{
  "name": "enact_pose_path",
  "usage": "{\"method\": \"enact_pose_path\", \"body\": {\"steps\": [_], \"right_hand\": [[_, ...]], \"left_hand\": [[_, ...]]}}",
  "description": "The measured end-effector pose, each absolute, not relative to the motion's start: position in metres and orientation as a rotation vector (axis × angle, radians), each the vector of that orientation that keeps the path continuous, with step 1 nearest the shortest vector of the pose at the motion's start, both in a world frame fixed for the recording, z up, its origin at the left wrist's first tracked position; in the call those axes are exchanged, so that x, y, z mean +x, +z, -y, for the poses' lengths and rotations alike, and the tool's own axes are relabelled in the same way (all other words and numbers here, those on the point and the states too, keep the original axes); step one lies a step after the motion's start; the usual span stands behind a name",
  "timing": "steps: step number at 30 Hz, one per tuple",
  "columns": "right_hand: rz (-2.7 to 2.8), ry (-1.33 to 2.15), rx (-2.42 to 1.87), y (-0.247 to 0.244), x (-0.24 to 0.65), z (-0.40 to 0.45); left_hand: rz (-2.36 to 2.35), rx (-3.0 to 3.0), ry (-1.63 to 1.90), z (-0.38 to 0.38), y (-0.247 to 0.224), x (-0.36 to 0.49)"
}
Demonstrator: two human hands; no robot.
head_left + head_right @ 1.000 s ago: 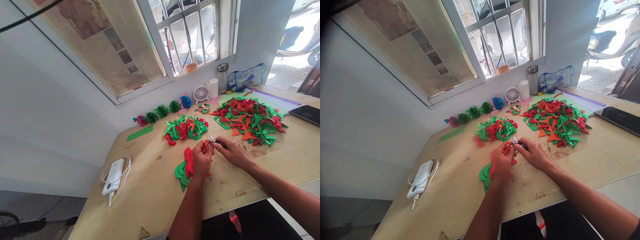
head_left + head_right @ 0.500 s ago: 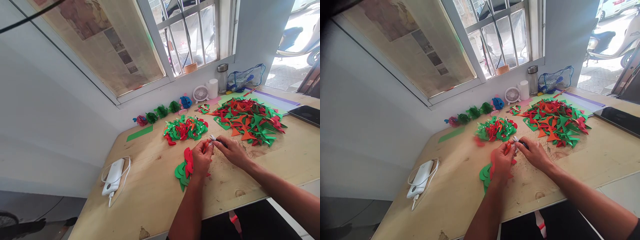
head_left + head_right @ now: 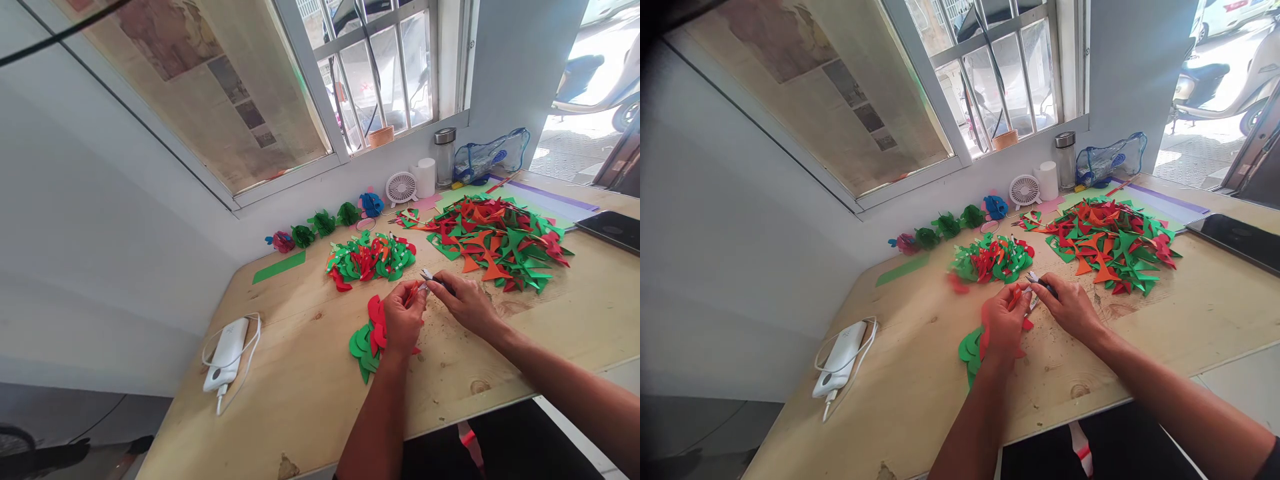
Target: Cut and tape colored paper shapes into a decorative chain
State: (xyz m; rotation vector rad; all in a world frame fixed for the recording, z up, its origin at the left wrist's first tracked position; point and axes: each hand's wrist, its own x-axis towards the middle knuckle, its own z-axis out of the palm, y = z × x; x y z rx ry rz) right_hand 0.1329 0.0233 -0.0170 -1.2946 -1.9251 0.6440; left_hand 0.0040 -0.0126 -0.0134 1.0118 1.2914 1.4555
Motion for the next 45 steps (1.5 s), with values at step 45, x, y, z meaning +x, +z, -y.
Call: {"method": "enact_pose_path", "body": {"steps": [45], "right_hand": [[1.985, 0.668, -1.224, -0.0112, 0.1310, -0.0214]], "left_hand": [[-1.242, 1.076, 1.378, 0.0135, -0.0144, -0.0031]]}}
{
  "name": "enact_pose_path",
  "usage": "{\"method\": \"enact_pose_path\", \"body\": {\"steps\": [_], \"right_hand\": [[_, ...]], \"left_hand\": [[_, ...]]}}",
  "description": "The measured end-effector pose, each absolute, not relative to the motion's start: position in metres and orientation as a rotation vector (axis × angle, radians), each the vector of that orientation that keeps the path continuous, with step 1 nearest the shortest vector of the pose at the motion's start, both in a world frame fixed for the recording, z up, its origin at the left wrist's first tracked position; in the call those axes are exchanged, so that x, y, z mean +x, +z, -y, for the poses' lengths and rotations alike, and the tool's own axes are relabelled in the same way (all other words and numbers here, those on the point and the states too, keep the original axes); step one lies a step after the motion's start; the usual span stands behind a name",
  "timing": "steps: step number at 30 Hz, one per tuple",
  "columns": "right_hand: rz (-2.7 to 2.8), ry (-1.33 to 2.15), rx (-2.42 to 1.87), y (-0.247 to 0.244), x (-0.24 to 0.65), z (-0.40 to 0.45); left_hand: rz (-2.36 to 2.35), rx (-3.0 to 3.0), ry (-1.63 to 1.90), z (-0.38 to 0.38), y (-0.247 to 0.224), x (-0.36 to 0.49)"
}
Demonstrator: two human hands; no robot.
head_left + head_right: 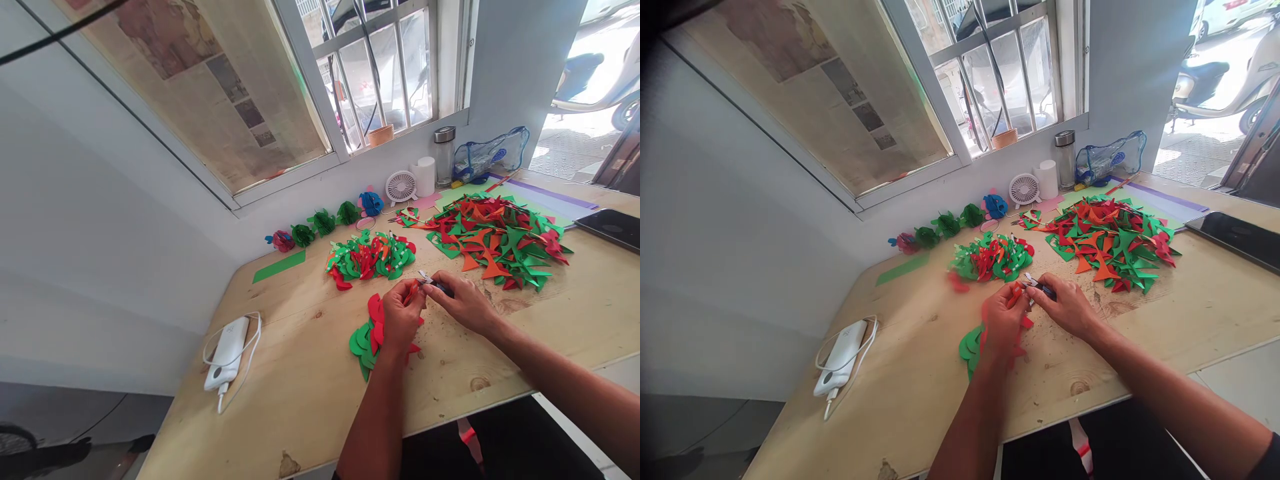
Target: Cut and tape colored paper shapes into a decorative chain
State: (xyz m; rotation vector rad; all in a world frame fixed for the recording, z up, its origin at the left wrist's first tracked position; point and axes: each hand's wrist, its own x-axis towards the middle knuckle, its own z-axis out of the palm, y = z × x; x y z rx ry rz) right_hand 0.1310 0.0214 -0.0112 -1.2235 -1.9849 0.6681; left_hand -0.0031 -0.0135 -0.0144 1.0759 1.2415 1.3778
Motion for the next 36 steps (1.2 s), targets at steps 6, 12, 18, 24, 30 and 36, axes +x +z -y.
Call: {"method": "enact_pose_path", "body": {"steps": [6, 12, 18, 24, 30, 36], "right_hand": [[1.994, 0.647, -1.231, -0.0161, 0.1316, -0.0228], [1.994, 0.658, -1.230, -0.0139, 0.1314, -0.0221], [1.990, 0.627, -1.235, -0.0131, 0.1311, -0.0215], [1.961, 0.597, -1.264, -0.0145, 0.1304, -0.0208], [1.951, 0.572, -1.307, -0.0181, 0.1329, -0.0236], [1.945, 0.487, -1.340, -0.0192, 0.1343, -0.0246]], "left_hand": [[-1.252, 1.100, 1.360, 0.0138, -0.0166, -0.0031], [-1.258, 1.092, 1.365, 0.0127, -0.0193, -0.0028], [-1.278, 1.118, 1.367, 0.0116, -0.0177, -0.0023], [-1.232, 1.143, 1.438, 0.0109, -0.0158, 0.0000], [-1.288, 1.169, 1.471, 0.0122, -0.0178, 0.0005], [-1.458, 1.252, 1.583, 0.0124, -0.0147, -0.0017]]}}
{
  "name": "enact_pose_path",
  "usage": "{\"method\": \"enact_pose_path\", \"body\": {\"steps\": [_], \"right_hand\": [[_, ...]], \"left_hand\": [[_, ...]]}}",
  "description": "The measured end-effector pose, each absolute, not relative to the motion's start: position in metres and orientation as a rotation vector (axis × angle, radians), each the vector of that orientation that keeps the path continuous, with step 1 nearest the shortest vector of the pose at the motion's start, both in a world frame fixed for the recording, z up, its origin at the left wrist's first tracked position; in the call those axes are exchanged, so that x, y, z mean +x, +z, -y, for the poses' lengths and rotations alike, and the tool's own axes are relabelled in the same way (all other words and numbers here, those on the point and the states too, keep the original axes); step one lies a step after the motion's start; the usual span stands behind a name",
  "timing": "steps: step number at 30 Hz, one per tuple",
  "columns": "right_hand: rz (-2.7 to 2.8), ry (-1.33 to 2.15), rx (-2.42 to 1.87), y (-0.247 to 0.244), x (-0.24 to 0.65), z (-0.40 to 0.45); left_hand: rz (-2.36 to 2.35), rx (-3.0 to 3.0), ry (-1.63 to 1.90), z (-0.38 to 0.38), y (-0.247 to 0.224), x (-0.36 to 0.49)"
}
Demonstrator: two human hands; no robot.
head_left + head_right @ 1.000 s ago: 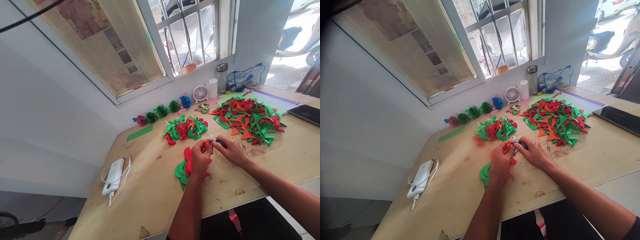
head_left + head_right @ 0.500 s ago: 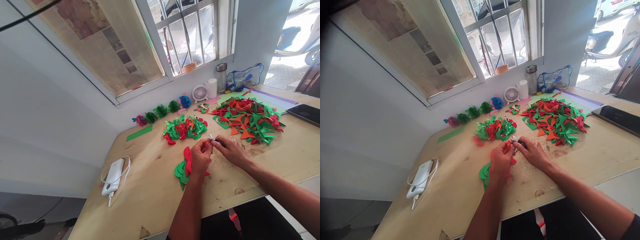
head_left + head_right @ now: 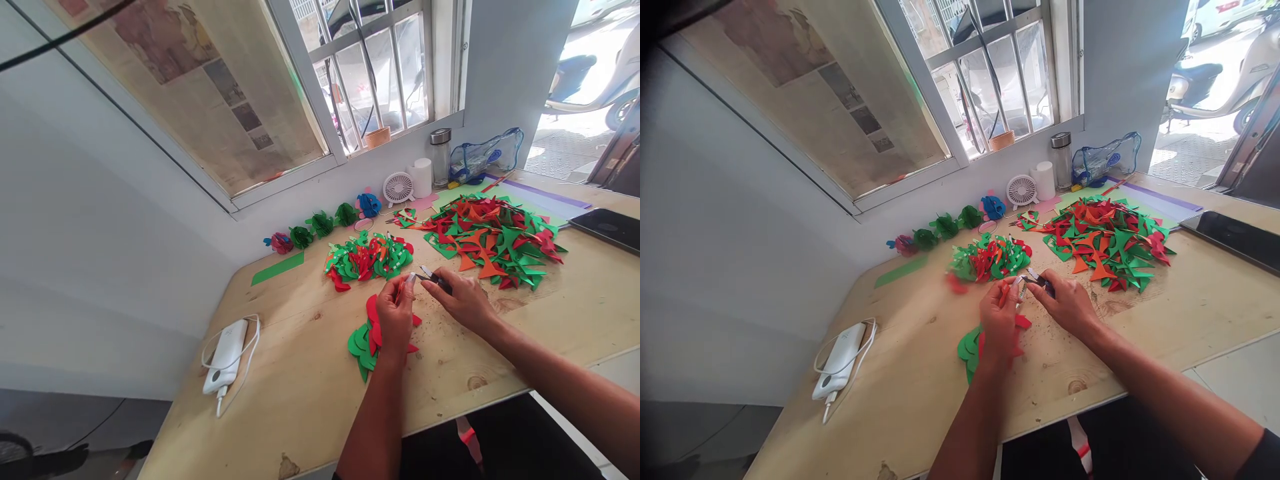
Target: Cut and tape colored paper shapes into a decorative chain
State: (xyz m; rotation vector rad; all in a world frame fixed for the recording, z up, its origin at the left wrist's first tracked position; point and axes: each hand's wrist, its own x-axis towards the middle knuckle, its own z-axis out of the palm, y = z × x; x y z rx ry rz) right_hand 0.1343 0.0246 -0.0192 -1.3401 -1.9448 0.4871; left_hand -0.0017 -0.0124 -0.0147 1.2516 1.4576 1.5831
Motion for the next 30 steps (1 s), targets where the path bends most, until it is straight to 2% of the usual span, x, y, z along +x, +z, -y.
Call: {"method": "enact_pose_path", "body": {"steps": [5, 10, 17, 24, 30], "right_hand": [[1.940, 0.390, -1.380, -0.019, 0.134, -0.024], [1.947, 0.332, -1.458, -0.018, 0.135, -0.023], [1.953, 0.305, -1.505, -0.017, 0.136, -0.024], [1.997, 0.238, -1.490, -0.018, 0.136, -0.024], [2.067, 0.075, -1.500, -0.023, 0.136, -0.023]], "left_hand": [[-1.592, 1.511, 1.558, 0.012, -0.021, -0.002], [-1.656, 1.699, 1.367, 0.011, -0.028, 0.001], [-1.624, 1.669, 1.224, 0.013, -0.027, 0.007], [-1.597, 1.630, 1.199, 0.012, -0.030, 0.010], [-1.499, 1.413, 1.413, 0.011, -0.028, 0.006]]}}
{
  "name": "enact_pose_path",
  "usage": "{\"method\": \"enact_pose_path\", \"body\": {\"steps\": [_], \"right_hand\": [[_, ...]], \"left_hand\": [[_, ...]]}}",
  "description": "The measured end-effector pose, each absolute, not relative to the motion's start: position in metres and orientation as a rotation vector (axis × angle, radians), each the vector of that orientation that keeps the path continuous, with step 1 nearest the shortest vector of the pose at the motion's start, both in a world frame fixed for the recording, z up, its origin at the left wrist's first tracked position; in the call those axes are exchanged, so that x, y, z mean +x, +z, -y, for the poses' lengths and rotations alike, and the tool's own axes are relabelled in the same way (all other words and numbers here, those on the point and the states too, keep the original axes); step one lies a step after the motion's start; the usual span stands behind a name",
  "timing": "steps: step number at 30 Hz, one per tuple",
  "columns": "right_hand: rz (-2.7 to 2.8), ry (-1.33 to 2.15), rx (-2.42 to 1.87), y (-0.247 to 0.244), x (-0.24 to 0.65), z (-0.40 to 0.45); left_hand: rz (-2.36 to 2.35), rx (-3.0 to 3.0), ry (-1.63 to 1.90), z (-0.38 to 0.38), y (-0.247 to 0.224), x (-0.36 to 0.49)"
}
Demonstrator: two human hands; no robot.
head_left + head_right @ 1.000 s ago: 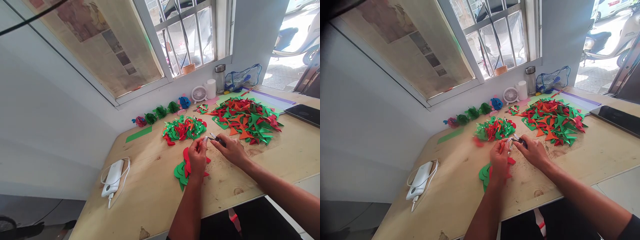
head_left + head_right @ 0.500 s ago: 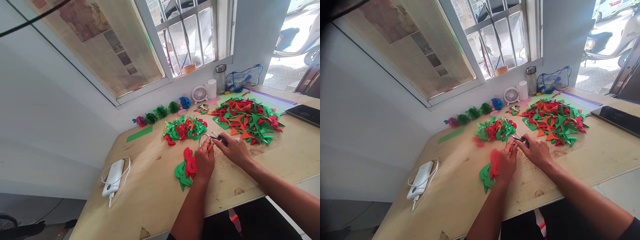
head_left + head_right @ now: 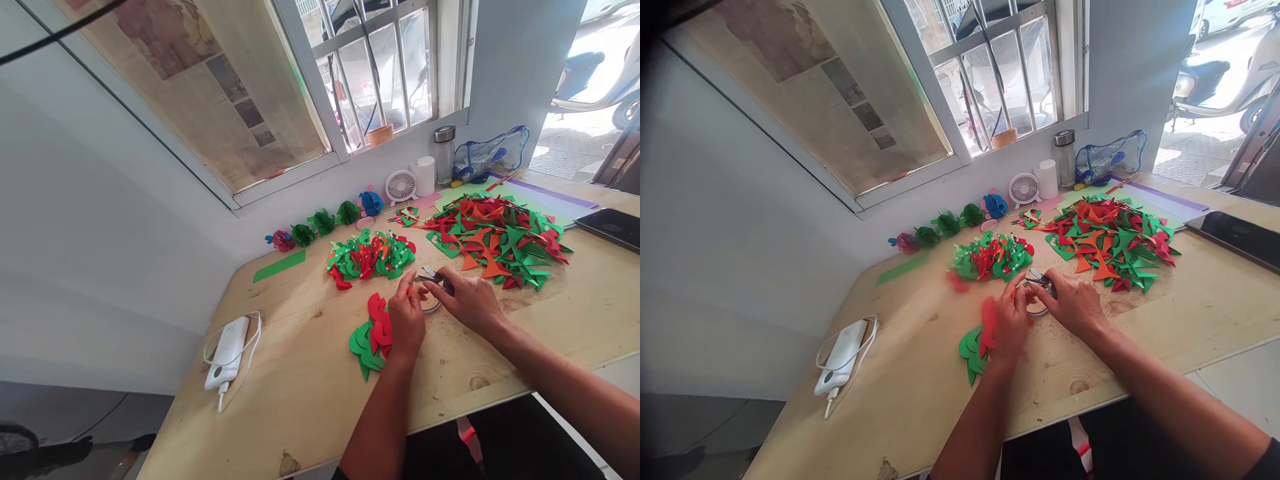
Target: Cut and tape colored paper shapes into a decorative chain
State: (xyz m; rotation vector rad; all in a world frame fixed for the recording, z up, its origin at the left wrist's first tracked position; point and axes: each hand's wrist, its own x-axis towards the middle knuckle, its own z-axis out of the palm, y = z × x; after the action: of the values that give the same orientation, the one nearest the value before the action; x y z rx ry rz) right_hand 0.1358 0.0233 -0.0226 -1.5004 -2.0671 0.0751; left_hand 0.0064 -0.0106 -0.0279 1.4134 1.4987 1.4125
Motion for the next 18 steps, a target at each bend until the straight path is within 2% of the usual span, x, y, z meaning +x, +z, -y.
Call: {"method": "enact_pose_path", "body": {"steps": [9, 18], "right_hand": [[2.223, -0.093, -1.380, -0.021, 0.132, -0.018], [2.300, -0.115, -1.303, -0.020, 0.131, -0.015]], "left_hand": [[-1.376, 1.002, 1.561, 0.009, -0.014, -0.004], [-1.410, 0.993, 1.488, 0.011, -0.010, -0.008]]}}
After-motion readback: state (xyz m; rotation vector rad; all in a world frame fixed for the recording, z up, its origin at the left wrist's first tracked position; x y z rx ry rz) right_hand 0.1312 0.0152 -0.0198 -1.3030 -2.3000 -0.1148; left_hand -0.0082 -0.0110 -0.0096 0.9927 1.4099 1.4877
